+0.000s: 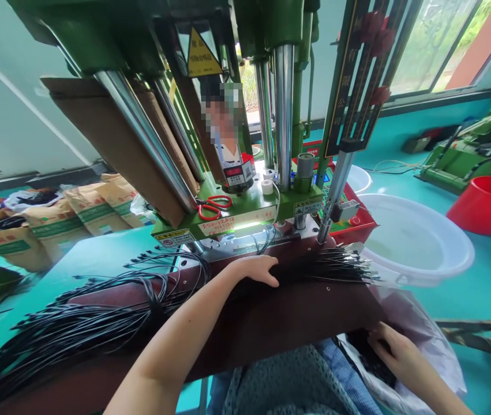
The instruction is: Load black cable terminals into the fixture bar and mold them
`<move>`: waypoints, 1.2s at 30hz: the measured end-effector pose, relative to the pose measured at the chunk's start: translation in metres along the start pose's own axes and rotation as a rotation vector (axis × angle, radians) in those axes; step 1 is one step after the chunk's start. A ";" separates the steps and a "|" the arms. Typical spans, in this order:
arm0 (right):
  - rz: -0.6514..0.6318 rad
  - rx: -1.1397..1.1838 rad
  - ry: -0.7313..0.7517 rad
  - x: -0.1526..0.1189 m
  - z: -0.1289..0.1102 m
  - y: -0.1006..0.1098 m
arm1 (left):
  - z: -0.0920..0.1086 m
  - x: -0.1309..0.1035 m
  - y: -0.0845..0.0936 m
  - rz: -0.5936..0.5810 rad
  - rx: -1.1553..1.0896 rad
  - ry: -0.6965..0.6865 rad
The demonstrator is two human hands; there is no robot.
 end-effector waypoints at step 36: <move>0.506 1.675 -0.063 0.178 -0.176 0.026 | 0.013 -0.062 -0.025 0.598 -0.610 0.010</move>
Point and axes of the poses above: each hand's wrist, its own x-axis towards the middle knuckle, its own y-axis out of the back of the hand, z = x × y, the point moved 2 cm from there along x, towards the middle knuckle, and after that the axes turned 11 degrees about y, right-handed, at the moved point
